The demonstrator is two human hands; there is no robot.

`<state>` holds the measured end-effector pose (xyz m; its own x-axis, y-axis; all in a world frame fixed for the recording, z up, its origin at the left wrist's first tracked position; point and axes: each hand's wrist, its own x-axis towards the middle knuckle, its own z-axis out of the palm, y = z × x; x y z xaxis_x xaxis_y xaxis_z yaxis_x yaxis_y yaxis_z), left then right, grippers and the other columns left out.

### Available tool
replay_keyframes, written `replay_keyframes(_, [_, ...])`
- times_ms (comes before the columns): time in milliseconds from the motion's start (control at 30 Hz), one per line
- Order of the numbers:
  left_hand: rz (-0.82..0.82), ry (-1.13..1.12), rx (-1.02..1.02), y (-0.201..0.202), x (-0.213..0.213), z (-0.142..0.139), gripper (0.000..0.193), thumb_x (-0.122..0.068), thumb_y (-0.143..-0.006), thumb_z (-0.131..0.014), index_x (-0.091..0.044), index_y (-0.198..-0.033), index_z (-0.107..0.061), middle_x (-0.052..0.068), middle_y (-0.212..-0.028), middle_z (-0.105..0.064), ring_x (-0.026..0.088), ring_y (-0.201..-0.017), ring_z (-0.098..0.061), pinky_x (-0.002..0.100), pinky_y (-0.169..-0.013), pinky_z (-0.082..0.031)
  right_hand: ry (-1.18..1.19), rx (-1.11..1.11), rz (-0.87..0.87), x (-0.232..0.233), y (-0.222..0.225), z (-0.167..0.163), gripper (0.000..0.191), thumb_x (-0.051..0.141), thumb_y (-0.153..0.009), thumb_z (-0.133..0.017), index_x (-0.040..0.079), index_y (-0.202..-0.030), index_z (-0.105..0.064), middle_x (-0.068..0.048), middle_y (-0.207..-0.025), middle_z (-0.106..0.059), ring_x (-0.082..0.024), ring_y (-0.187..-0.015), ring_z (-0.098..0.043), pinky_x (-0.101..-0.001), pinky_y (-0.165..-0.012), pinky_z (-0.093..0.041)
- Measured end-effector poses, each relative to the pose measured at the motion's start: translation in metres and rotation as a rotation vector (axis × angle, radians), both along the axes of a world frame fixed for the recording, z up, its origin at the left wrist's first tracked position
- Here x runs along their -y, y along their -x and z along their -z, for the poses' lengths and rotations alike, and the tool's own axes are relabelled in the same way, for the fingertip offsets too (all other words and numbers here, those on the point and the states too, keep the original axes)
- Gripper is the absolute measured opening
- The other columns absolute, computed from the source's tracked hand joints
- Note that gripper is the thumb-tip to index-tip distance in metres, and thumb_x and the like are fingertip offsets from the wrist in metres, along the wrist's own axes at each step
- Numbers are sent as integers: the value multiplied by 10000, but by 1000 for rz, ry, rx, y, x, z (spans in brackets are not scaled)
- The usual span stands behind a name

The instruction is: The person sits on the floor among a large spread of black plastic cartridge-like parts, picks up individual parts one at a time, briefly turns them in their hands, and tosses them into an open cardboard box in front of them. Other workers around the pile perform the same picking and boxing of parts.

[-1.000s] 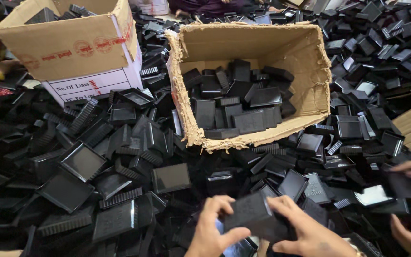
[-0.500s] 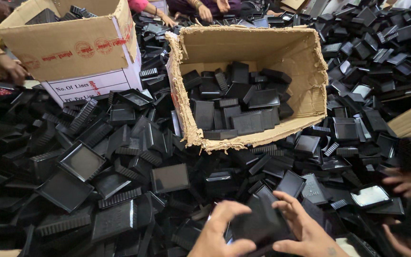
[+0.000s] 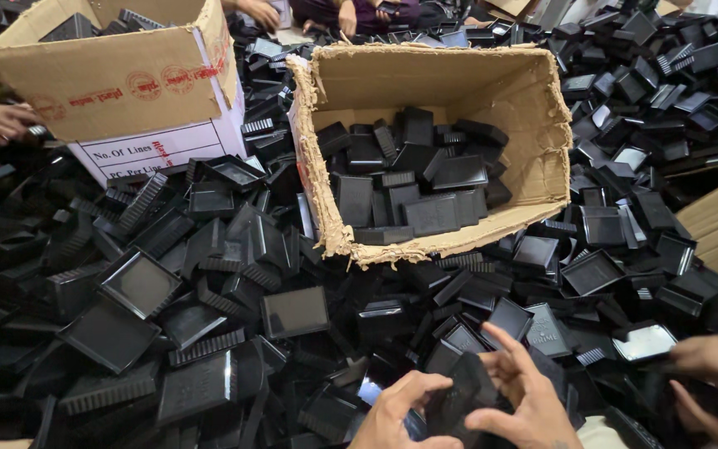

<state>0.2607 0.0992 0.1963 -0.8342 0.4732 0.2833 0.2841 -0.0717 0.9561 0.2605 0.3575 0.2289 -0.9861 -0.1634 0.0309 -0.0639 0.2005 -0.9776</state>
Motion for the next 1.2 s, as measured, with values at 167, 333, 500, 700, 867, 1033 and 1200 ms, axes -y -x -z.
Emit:
replay_keyframes(167, [-190,-30,-432,-7,-8,-1,661,-252,-847,-882,12,-1380,-595,252,-1375,-608,428,-1286,-635,430,-1077,-504,326,182,384,-10,11,26,750,100,-796,-734,55,-1488,-449,-140,-1170,-657,-186,-986,-660,-335,-854,-530])
replay_keyframes(333, [-387,6,-514,-11,-10,-3,493,-247,-911,-766,8,-1304,-612,232,-1268,-683,397,-1162,-727,391,-1048,-576,518,257,315,-18,16,58,490,178,-957,-611,-7,-1403,-523,-144,-1144,-641,-225,-998,-654,-396,-871,-547])
replay_keyframes(500, [-346,-48,-81,-7,-3,-1,418,-293,-910,-778,-27,-1214,-673,167,-1058,-748,333,-1011,-788,372,-871,-604,200,240,222,-20,14,75,606,-9,-842,-650,140,-1407,-489,-69,-1204,-637,-174,-1081,-630,-365,-955,-517])
replay_keyframes(700, [-283,-125,-141,-9,-15,8,555,-149,-886,-738,-2,-1378,-528,223,-1190,-699,401,-1133,-715,430,-966,-541,461,185,303,-21,13,81,396,10,-927,-574,19,-1321,-539,-98,-1183,-638,-196,-1104,-631,-374,-964,-502])
replay_keyframes(867, [-348,-98,-76,-8,-25,11,573,-115,-841,-771,-13,-1358,-545,213,-1176,-720,377,-1136,-727,403,-970,-551,426,203,331,-15,13,85,390,13,-940,-575,33,-1329,-555,-93,-1177,-638,-212,-1070,-644,-402,-903,-512])
replay_keyframes(1033, [-192,-487,138,-2,-15,9,579,-6,-876,-706,3,-1406,-473,239,-1301,-653,412,-1215,-642,413,-1027,-508,536,267,435,-11,9,101,409,52,-921,-559,99,-1327,-543,-97,-1180,-644,-240,-1062,-666,-458,-883,-545])
replay_keyframes(1200, [-527,-39,-140,-1,-10,7,490,5,-853,-693,9,-1332,-592,227,-1160,-704,416,-1094,-704,388,-921,-552,402,237,452,-3,-1,135,501,-2,-877,-632,84,-1368,-588,-167,-1175,-667,-248,-1073,-651,-382,-917,-528])
